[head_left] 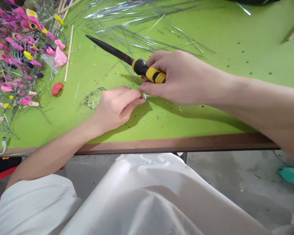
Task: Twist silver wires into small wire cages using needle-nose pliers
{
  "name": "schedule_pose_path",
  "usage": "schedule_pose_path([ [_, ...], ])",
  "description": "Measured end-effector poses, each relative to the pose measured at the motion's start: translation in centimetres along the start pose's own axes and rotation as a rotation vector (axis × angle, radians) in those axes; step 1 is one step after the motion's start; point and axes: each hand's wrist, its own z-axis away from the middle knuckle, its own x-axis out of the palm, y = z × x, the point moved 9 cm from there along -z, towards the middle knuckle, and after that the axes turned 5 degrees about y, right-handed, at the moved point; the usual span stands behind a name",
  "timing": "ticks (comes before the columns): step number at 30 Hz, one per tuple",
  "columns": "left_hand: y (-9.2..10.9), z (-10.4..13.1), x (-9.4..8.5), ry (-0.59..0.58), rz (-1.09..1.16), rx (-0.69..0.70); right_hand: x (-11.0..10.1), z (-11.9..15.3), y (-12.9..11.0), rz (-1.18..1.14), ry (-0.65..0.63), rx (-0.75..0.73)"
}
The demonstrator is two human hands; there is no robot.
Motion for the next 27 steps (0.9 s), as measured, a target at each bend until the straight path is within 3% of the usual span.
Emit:
schedule_pose_path([
  [8,-0.4,0.0,1.0,-0.112,-0.012,-0.042,0.4,0.2,-0.2,-0.08,-0.023,-0.037],
  [15,-0.4,-0.5,0.6,-0.091,0.098,-0.049,-0.1,0.6,0.5,-0.15,0.039,0.148],
  [19,0.5,-0.1,0.9,-0.087,-0.026,0.045,0.2,0.9,-0.5,-0.099,0.061,0.095],
  [23,0.8,0.4,1.6,-0.14,-0.13,0.037,0.3,1.5,-0.6,-0.106,0.083,0.062],
  [27,0.6,-0.1,0.3,-0.003,-0.006,-0.023,0.4,1.9,-0.5,-0.28,0.081,0.008],
])
